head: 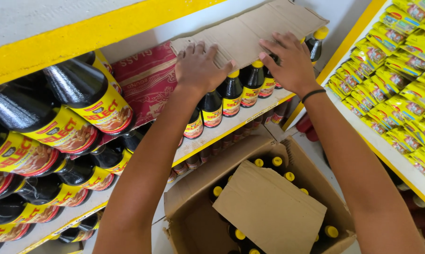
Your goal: Stocking glass bottles of condiment on grocery store shelves from a cardboard shipping box.
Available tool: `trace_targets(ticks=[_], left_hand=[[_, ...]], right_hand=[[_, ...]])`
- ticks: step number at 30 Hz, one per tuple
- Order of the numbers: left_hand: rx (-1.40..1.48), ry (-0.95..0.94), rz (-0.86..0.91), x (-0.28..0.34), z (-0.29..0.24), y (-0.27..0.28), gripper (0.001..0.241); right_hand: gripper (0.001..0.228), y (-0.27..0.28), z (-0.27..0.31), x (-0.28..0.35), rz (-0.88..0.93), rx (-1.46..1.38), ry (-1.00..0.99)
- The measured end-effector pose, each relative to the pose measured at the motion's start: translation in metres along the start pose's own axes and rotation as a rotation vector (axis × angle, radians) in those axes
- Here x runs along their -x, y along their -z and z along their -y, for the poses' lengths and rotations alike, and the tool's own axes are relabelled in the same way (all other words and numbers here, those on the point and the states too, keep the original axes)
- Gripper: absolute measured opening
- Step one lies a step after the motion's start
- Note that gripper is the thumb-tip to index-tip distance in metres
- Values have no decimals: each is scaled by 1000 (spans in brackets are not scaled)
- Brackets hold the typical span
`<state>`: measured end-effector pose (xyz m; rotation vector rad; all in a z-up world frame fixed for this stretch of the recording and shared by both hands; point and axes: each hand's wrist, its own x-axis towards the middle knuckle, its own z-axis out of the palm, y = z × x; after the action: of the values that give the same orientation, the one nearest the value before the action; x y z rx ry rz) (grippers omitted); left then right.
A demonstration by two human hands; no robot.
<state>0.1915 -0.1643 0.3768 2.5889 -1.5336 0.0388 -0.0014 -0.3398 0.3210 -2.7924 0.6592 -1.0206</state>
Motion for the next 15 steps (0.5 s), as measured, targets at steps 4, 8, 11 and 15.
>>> trace_targets(ticks=[4, 8, 11, 15], left_hand=[[5, -6, -20, -2, 0, -1, 85], [17, 6, 7, -11, -3, -8, 85], [2, 11, 25, -12, -8, -10, 83], [44, 27, -6, -2, -10, -4, 84]], right_hand=[[46, 7, 7, -1, 12, 33, -5], [49, 6, 3, 0, 18, 47, 12], [50, 15, 9, 2, 6, 31, -30], [50, 17, 13, 5, 74, 37, -47]])
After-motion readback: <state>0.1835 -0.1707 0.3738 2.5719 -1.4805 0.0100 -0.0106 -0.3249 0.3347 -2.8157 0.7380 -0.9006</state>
